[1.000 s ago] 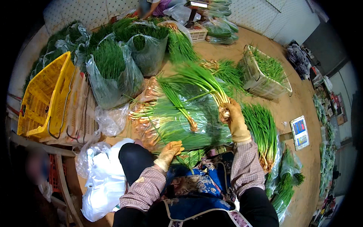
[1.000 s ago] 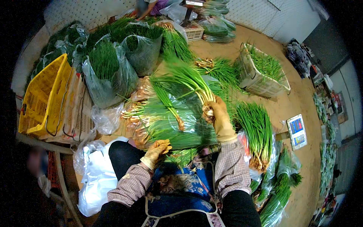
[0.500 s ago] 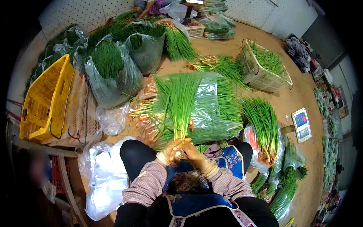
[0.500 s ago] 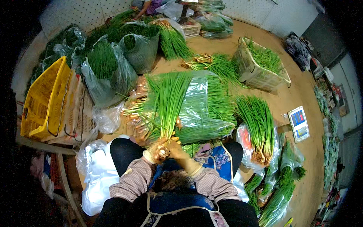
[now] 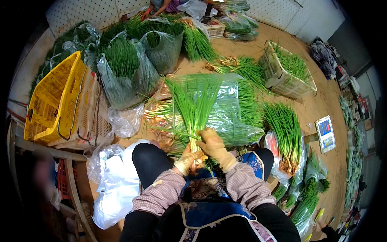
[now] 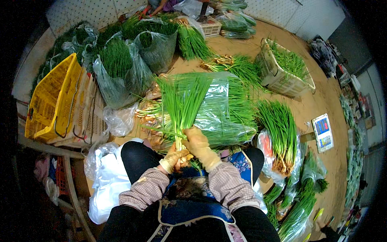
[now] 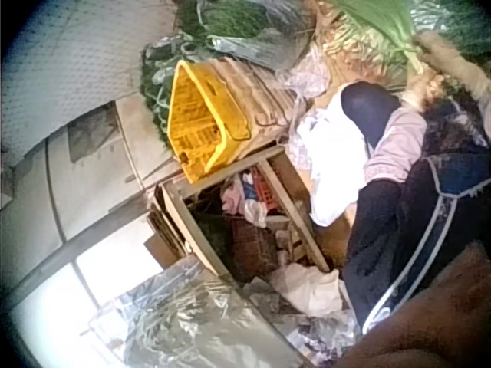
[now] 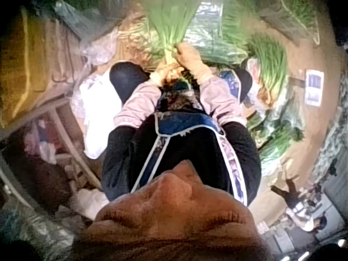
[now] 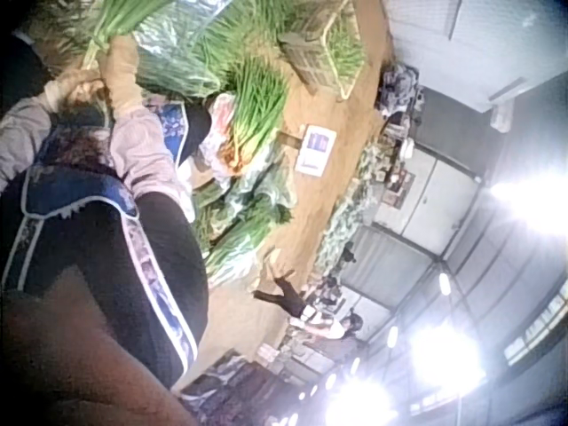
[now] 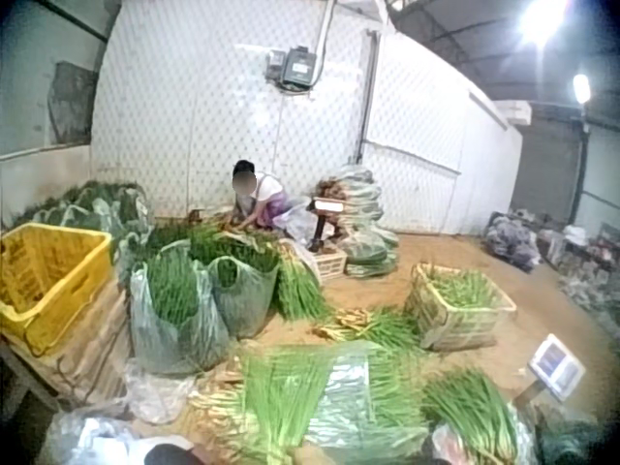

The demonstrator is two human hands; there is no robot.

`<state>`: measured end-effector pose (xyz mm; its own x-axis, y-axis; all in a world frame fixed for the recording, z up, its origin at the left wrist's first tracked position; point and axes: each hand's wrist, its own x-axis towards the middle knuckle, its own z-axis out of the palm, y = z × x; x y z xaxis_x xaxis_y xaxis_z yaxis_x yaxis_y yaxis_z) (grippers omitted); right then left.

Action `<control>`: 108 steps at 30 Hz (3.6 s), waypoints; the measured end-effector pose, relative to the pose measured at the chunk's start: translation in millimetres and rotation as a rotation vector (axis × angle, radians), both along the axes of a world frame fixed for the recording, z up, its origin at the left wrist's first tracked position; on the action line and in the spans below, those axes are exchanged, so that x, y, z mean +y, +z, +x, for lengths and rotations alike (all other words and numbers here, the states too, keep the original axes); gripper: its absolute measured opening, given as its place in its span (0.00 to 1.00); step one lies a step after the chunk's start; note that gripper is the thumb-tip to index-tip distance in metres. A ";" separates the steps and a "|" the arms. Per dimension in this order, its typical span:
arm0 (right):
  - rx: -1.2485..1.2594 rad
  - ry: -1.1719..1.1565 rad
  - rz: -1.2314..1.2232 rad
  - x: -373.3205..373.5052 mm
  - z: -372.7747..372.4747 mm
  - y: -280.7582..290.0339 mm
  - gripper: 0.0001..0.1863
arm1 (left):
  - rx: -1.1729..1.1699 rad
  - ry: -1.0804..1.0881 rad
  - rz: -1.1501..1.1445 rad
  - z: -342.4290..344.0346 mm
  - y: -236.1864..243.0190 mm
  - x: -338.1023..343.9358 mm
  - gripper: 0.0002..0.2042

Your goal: The person sits on the floor and sorts green onions by hand, removing roots and bundling them into plastic bags. The person repeatedly picks up bunches, trims the ends, and places them into clear plastic packaging.

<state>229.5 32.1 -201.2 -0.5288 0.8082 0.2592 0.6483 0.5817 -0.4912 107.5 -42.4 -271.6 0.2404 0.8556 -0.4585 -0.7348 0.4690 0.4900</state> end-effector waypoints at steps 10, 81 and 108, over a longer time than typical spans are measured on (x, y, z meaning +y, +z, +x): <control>0.432 -0.002 -0.943 -14.8 29.2 -5.7 0.08 | 0.044 0.015 0.090 -4.1 -18.5 -0.4 0.31; 0.682 -0.407 -0.980 -23.4 22.3 -31.8 0.16 | -0.370 0.088 0.001 0.1 28.5 -10.9 0.19; -0.418 -0.313 -0.597 48.3 -13.5 12.1 0.18 | 0.356 0.201 0.214 22.2 -33.8 -7.1 0.14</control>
